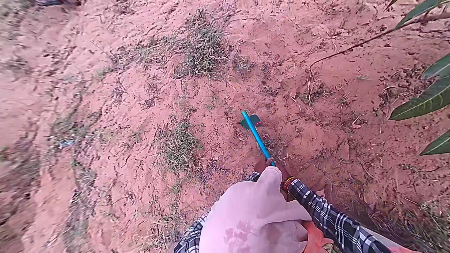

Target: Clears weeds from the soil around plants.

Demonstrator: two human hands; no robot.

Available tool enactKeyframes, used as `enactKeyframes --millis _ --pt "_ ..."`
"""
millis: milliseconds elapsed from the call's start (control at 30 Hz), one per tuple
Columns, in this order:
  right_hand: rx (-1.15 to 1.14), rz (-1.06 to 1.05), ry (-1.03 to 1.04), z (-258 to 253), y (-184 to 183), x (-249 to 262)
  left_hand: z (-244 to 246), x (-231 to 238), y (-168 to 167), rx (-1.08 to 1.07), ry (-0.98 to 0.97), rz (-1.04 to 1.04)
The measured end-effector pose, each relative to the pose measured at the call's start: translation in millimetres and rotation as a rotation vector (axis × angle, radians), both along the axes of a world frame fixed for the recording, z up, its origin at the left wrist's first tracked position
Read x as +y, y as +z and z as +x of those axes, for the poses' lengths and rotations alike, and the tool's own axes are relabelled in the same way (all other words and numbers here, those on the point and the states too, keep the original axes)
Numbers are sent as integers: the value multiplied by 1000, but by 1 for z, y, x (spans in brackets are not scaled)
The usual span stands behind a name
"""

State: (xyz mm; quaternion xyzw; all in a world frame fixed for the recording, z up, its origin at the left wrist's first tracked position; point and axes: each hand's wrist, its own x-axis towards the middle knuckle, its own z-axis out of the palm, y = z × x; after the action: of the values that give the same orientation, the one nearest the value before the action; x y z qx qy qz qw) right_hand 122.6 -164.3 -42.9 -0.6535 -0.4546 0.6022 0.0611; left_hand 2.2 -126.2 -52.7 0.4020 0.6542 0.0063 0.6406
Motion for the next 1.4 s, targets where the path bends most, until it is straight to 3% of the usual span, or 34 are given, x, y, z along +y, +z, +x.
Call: enactKeyframes --millis 100,300,400,567,667,733,800,867,933,1000,1033,1067,1100,1200,1267,1400 --pt "-23 -81 35 -5 28 -5 -8 -6 14 -21 -14 -53" --pt "58 150 -96 -4 12 8 -10 16 41 -21 -65 179" --pt "77 388 -74 -3 20 33 -20 28 72 -64 -60 476" --pt "106 746 -8 -6 117 81 -33 46 139 -130 -45 1128" --pt "136 846 21 -3 119 89 -28 46 135 -27 -60 1368" --pt "129 770 9 1 79 79 -18 33 108 56 -47 1266" --pt "103 508 -16 7 39 47 -8 15 77 77 -90 775" --pt "66 113 -53 4 36 10 -3 7 50 34 -153 255" --pt "12 -186 -76 0 59 -4 5 -7 62 12 -186 55" --pt "1 -220 -81 3 59 -12 26 -16 98 110 -162 -75" --pt "11 -219 -74 3 61 -13 28 -21 113 122 -153 -95" --pt "26 -191 -73 2 57 -12 -2 -22 84 -85 -318 146" --pt "52 -167 -92 1 58 -11 -11 -18 69 -133 -296 182" --pt "127 -151 -205 -2 78 -6 3 1 72 97 -250 31" --pt "187 -123 -297 -5 68 -5 -9 9 52 99 -373 186" --pt "236 92 -359 3 55 8 0 18 85 13 -337 370"
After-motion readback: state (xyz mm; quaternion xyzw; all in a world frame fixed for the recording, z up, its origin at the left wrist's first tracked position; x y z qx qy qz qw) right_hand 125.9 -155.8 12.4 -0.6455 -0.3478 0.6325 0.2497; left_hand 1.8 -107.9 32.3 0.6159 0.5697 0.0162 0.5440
